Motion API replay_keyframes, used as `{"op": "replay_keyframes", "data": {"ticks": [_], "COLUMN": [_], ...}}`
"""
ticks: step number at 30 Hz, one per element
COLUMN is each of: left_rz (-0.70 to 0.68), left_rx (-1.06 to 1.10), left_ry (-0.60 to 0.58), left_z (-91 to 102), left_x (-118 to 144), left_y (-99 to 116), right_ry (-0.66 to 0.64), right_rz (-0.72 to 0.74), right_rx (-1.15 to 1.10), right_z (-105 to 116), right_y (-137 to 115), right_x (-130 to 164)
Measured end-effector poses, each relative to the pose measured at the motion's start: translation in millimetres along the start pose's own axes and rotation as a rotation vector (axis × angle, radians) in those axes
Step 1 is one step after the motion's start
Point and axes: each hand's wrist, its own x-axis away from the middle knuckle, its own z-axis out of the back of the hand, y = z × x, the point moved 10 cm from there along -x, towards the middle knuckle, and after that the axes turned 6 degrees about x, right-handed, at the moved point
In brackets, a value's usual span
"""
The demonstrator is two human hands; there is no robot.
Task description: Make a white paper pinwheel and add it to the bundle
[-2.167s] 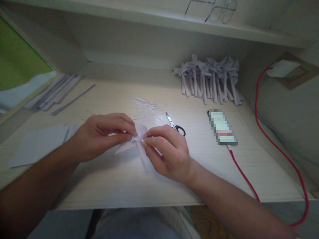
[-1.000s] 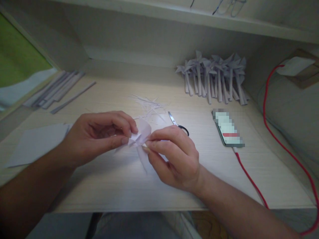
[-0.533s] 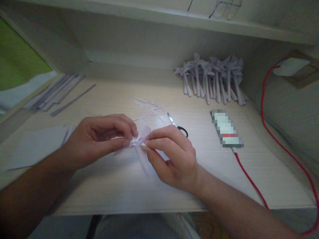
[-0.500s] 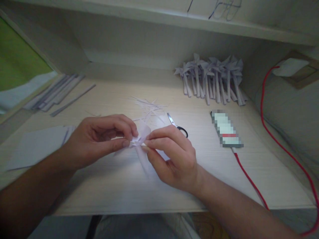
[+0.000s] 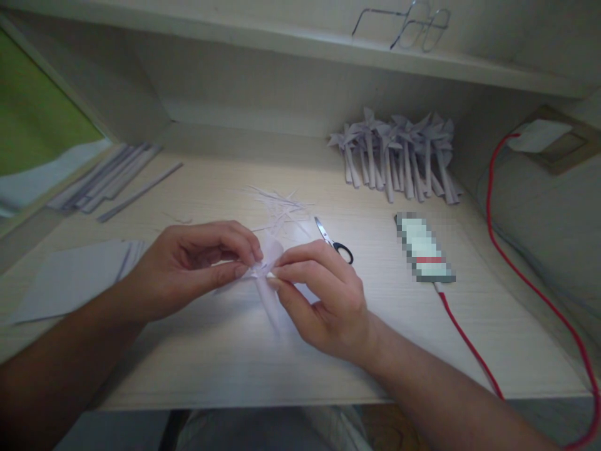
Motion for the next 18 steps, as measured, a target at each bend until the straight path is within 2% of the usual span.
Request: {"op": "replay_keyframes", "data": {"ticks": [10, 18], "left_rz": [0.052, -0.018], "left_rx": [0.029, -0.059], "left_ry": [0.075, 0.095], "left_z": [2.6, 2.4], "left_x": [-1.0, -2.4], "left_y": [-9.8, -5.1], "right_ry": [-0.063, -0.029], "right_rz": [-0.025, -0.037], "right_rx": [0.015, 0.033], "right_z": [-7.9, -4.2], "right_y": [5.3, 7.5], "right_x": [-1.3, -1.2]}}
